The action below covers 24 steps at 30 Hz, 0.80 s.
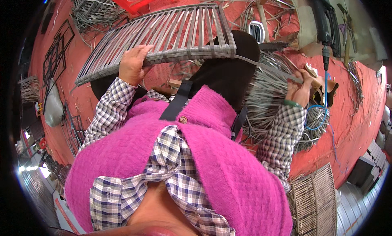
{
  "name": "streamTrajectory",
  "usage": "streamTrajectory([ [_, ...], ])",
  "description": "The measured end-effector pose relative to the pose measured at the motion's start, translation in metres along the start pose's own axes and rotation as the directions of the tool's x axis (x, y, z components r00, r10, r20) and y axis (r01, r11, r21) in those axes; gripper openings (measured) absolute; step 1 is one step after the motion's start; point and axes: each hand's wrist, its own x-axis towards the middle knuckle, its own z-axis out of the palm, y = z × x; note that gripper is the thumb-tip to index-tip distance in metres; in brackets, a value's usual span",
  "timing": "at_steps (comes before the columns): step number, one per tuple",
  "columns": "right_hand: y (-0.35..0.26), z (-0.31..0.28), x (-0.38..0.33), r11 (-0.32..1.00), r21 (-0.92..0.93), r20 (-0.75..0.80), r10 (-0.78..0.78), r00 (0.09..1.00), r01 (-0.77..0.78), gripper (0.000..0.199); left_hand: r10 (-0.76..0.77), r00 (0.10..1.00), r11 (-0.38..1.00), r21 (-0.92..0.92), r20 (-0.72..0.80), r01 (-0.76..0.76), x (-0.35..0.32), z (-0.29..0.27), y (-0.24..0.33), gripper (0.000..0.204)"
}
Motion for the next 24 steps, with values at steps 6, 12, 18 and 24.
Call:
streamTrajectory([
  [6, 0.011, 0.045, -0.072, 0.952, -0.236, 0.544, 0.296, 0.785, -0.196, 0.037, 0.117, 0.993, 0.993, -0.018, -0.019, -0.118, 0.026, -0.050, 0.006, 0.053],
  [12, 0.023, 0.151, -0.085, 0.905, 0.228, 0.534, 0.193, 0.823, -0.360, 0.033, 0.144, 0.987, 0.985, -0.081, -0.069, -0.150, 0.058, -0.068, 0.033, 0.053],
  [18, 0.024, 0.177, -0.058, 0.942, -0.203, 0.482, -0.142, 0.864, 0.267, 0.044, 0.238, 0.957, 0.971, 0.070, -0.167, -0.229, 0.080, -0.071, 0.025, 0.051],
  [24, 0.010, 0.193, -0.042, 0.423, -0.534, 0.561, -0.470, 0.681, 0.732, 0.043, 0.253, 0.943, 0.967, 0.078, -0.218, -0.242, 0.097, -0.075, 0.014, 0.053],
])
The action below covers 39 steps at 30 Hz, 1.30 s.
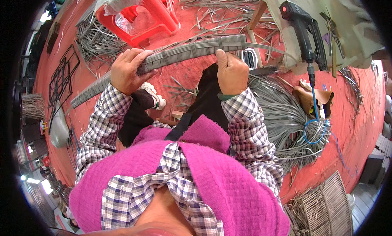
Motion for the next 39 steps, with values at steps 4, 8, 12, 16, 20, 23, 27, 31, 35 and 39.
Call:
streamTrajectory([
  [4, -0.004, 0.002, 0.008, 0.991, 0.132, 0.005, 0.026, 1.000, -0.026, 0.044, 0.014, 1.000, 0.999, 0.039, 0.008, -0.014, 0.006, -0.005, 0.000, 0.054],
  [8, -0.003, 0.005, 0.017, 0.906, 0.401, 0.131, 0.093, 0.987, -0.138, 0.048, -0.024, 0.999, 0.992, -0.127, -0.044, 0.018, 0.031, 0.003, 0.021, 0.060],
  [12, -0.004, 0.008, 0.031, 0.899, 0.374, 0.185, 0.166, 0.969, -0.226, 0.047, 0.036, 0.998, 0.980, -0.193, -0.045, -0.044, 0.084, 0.028, 0.035, 0.053],
  [16, -0.011, 0.016, 0.047, 0.845, 0.499, 0.147, 0.136, 0.980, -0.192, 0.043, 0.021, 0.996, 0.993, -0.120, 0.092, -0.009, 0.117, 0.035, 0.024, 0.039],
  [20, -0.011, 0.018, 0.059, 0.799, 0.528, 0.238, 0.188, 0.953, -0.289, 0.044, -0.028, 0.996, 0.996, -0.081, 0.085, 0.035, 0.124, 0.036, 0.019, 0.027],
  [23, -0.009, 0.020, 0.059, 0.889, 0.362, 0.200, 0.219, 0.955, -0.280, 0.041, -0.095, 0.987, 0.991, -0.079, 0.132, 0.106, 0.126, 0.035, 0.019, 0.029],
  [27, -0.007, 0.037, 0.046, 0.683, 0.684, 0.137, 0.227, 0.964, -0.258, 0.038, -0.158, 0.968, 0.974, -0.129, 0.196, 0.185, 0.138, 0.032, 0.010, 0.033],
  [31, 0.003, 0.056, 0.042, 0.647, 0.722, 0.160, 0.186, 0.970, -0.243, 0.035, -0.137, 0.970, 0.989, -0.032, 0.203, 0.147, 0.154, 0.031, -0.004, 0.035],
  [35, 0.014, 0.060, 0.059, 0.621, 0.749, 0.137, 0.193, 0.972, -0.229, 0.033, -0.065, 0.989, 0.998, 0.011, 0.132, 0.064, 0.167, 0.033, -0.017, 0.028],
  [39, 0.017, 0.058, 0.082, 0.676, 0.721, 0.004, 0.212, 0.977, -0.150, 0.030, -0.107, 0.975, 0.994, 0.018, 0.195, 0.106, 0.180, 0.032, -0.033, 0.036],
])
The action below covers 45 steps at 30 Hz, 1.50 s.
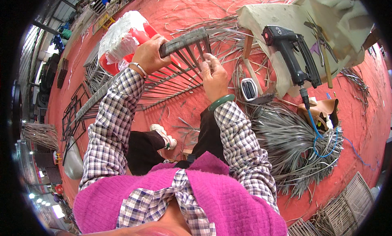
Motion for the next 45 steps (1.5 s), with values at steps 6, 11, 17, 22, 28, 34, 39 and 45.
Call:
streamTrajectory([
  [6, -0.009, 0.003, 0.036, 0.985, -0.115, -0.085, -0.136, 0.987, 0.126, 0.027, 0.119, 0.988, 0.979, -0.155, -0.096, -0.133, 0.008, -0.001, -0.015, 0.053],
  [11, -0.018, 0.008, 0.062, 0.953, -0.244, -0.111, -0.213, 0.971, 0.181, 0.023, 0.222, 0.971, 0.956, -0.174, -0.092, -0.235, 0.017, 0.004, -0.025, 0.066],
  [17, -0.020, 0.021, 0.046, 0.998, -0.051, -0.107, -0.031, 0.994, 0.025, 0.017, 0.242, 0.940, 0.828, -0.556, 0.242, -0.070, 0.042, 0.011, -0.039, 0.070],
  [22, -0.018, 0.023, 0.027, 0.989, -0.066, -0.134, -0.143, 0.981, 0.135, 0.015, 0.232, 0.903, 0.784, -0.619, 0.362, 0.047, 0.051, 0.016, -0.036, 0.046],
  [28, -0.015, 0.036, 0.024, 1.000, -0.009, -0.043, 0.004, 0.999, -0.004, 0.031, 0.229, 0.945, 0.873, -0.479, 0.233, -0.093, 0.047, 0.013, -0.029, 0.042],
  [34, -0.016, 0.037, 0.039, 0.993, -0.107, 0.063, -0.051, 0.997, 0.058, 0.028, 0.267, 0.952, 0.898, -0.396, 0.147, -0.191, 0.040, 0.009, -0.016, 0.045],
  [39, -0.016, 0.032, 0.035, 0.857, -0.367, 0.063, -0.364, 0.929, 0.361, 0.017, 0.223, 0.969, 0.971, -0.110, 0.103, -0.212, 0.036, 0.006, 0.003, 0.036],
  [45, -0.011, 0.027, 0.038, 0.864, -0.376, 0.117, -0.314, 0.942, 0.334, 0.017, 0.221, 0.974, 0.974, -0.062, 0.053, -0.218, 0.036, 0.011, 0.011, 0.030],
])
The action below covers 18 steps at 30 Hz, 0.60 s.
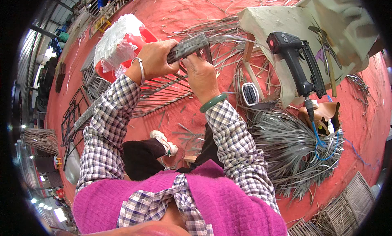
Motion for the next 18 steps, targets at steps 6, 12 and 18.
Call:
streamTrajectory([
  [6, 0.012, 0.003, -0.009, 0.950, 0.261, 0.042, 0.168, 0.985, -0.173, 0.020, -0.061, 0.982, 0.769, -0.620, 0.178, 0.160, 0.004, 0.003, -0.011, 0.039],
  [12, 0.021, 0.008, -0.007, 0.918, 0.313, 0.067, 0.236, 0.970, -0.245, 0.022, 0.073, 0.962, 0.785, -0.610, 0.264, 0.108, 0.038, 0.014, -0.019, 0.039],
  [18, 0.007, -0.005, -0.005, 0.977, 0.181, -0.032, 0.123, 0.992, -0.115, 0.020, 0.081, 0.951, 0.818, -0.565, 0.298, 0.108, 0.046, 0.011, -0.033, 0.033],
])
